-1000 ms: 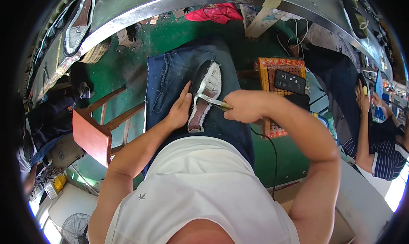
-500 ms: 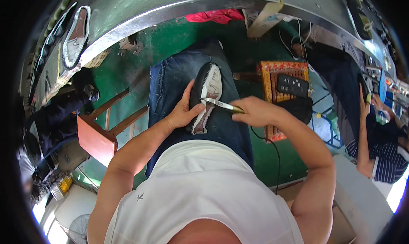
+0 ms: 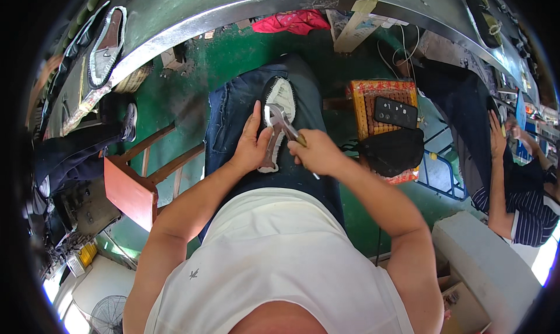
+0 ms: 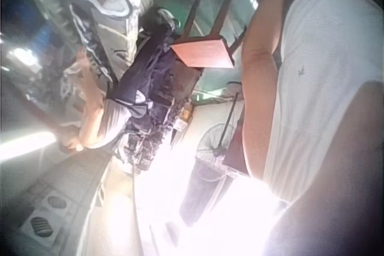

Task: Stretching and pulling shoe uppers over a last using lasting pincers to secure the shape.

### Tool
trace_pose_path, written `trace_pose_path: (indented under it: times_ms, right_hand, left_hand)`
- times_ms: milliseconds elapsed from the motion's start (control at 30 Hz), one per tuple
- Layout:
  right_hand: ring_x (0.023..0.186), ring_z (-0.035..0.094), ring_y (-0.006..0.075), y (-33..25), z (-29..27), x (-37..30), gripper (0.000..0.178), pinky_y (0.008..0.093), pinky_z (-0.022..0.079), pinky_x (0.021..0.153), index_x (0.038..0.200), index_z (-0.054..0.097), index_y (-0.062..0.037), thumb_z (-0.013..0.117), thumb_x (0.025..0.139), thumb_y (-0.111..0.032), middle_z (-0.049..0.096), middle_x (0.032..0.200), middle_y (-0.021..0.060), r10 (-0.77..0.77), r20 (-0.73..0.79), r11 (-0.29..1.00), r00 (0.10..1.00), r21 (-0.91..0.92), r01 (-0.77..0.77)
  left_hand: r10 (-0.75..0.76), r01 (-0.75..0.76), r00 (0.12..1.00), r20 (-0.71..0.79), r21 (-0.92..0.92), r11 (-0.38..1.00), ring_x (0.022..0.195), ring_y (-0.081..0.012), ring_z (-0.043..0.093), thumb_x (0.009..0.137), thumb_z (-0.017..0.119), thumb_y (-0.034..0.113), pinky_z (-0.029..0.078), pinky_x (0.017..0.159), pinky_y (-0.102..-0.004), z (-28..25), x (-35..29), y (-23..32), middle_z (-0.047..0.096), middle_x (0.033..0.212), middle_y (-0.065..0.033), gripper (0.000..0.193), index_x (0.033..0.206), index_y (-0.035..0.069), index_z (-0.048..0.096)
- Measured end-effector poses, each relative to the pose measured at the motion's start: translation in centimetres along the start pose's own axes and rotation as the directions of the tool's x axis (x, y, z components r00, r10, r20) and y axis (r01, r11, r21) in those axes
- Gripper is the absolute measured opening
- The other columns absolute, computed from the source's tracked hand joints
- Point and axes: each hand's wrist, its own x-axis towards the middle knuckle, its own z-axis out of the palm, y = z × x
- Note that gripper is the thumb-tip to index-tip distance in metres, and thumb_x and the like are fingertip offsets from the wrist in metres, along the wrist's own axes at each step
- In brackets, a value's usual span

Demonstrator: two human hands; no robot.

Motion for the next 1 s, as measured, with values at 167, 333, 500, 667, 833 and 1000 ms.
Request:
trace_pose_path:
  times_ms: [167, 333, 500, 667, 833, 1000]
  right_hand:
    - [0.065, 0.067, 0.022, -3.9, -2.3, -2.0, 0.026, 0.0385, 0.053, 0.063, 0.088, 0.063, 0.0019, 0.062, 0.096, -0.023, 0.067, 0.074, 0.0128, 0.108, -0.02, 0.994, 0.994, -0.02, -0.108]
    - [0.081, 0.066, 0.0464, -1.8, -2.0, 0.3, 0.034, 0.05, 0.051, 0.073, 0.09, 0.062, 0.0054, 0.065, 0.093, -0.029, 0.067, 0.082, 0.0266, -0.201, -0.182, 0.878, 0.963, -0.469, 0.094]
    - [0.071, 0.068, 0.0171, 0.6, -1.0, 0.5, 0.03, 0.0366, 0.053, 0.061, 0.095, 0.066, 0.0017, 0.069, 0.093, -0.028, 0.068, 0.074, 0.0114, -0.07, -0.25, 0.993, 0.966, -0.108, 0.044]
    - [0.067, 0.065, 0.0131, -1.5, -6.3, -1.2, 0.029, 0.0278, 0.051, 0.049, 0.098, 0.061, -0.0008, 0.061, 0.1, -0.03, 0.068, 0.081, 0.008, 0.184, 0.131, 0.97, 0.974, 0.137, -0.202]
    - [0.084, 0.069, 0.0299, -3.9, -5.0, 0.8, 0.045, 0.0419, 0.052, 0.068, 0.096, 0.061, 0.0043, 0.05, 0.104, -0.039, 0.068, 0.084, 0.0197, -0.21, -0.115, 0.864, 0.971, -0.486, 0.13]
    - [0.094, 0.064, 0.0492, -4.0, -5.3, 1.8, 0.051, 0.0515, 0.05, 0.083, 0.096, 0.061, 0.0088, 0.049, 0.103, -0.04, 0.066, 0.09, 0.0313, -0.332, -0.114, 0.829, 0.936, -0.509, 0.232]
  left_hand:
    - [0.053, -0.055, 0.998, 0.019, 0.124, 0.991, 0.133, -0.0451, 0.045, 0.1, 0.056, 0.016, 0.041, 0.109, -0.0392, 0.3, -0.1, 0.0, 0.039, 0.146, -0.0291, 0.075, 0.162, 0.012, 0.014]
    - [0.047, -0.046, 0.998, 0.041, -0.023, 0.999, 0.141, -0.0473, 0.037, 0.101, 0.052, 0.017, 0.04, 0.111, -0.0397, 0.1, 0.4, -0.3, 0.027, 0.154, -0.0354, 0.072, 0.162, 0.016, 0.015]
    - [0.065, -0.088, 0.992, 0.107, 0.229, 0.97, 0.131, -0.0554, 0.044, 0.101, 0.05, 0.019, 0.047, 0.105, -0.0459, -0.9, 1.3, 1.8, 0.018, 0.156, -0.0386, 0.065, 0.16, 0.025, 0.023]
    - [-0.003, -0.031, 0.994, 0.11, 0.306, 0.951, 0.126, -0.0572, 0.048, 0.1, 0.048, 0.027, 0.048, 0.103, -0.0502, -0.9, 1.4, 1.8, 0.027, 0.15, -0.0427, 0.059, 0.157, 0.027, 0.031]
    - [-0.005, -0.065, 0.983, 0.185, 0.37, 0.927, 0.123, -0.0566, 0.051, 0.101, 0.045, 0.03, 0.049, 0.102, -0.0519, -0.1, 1.4, 2.1, 0.031, 0.146, -0.0451, 0.054, 0.154, 0.03, 0.035]
    - [0.032, -0.116, 0.975, 0.22, 0.381, 0.917, 0.121, -0.0566, 0.053, 0.102, 0.045, 0.03, 0.051, 0.099, -0.0522, -0.8, 0.9, 1.6, 0.029, 0.148, -0.0449, 0.053, 0.154, 0.031, 0.037]
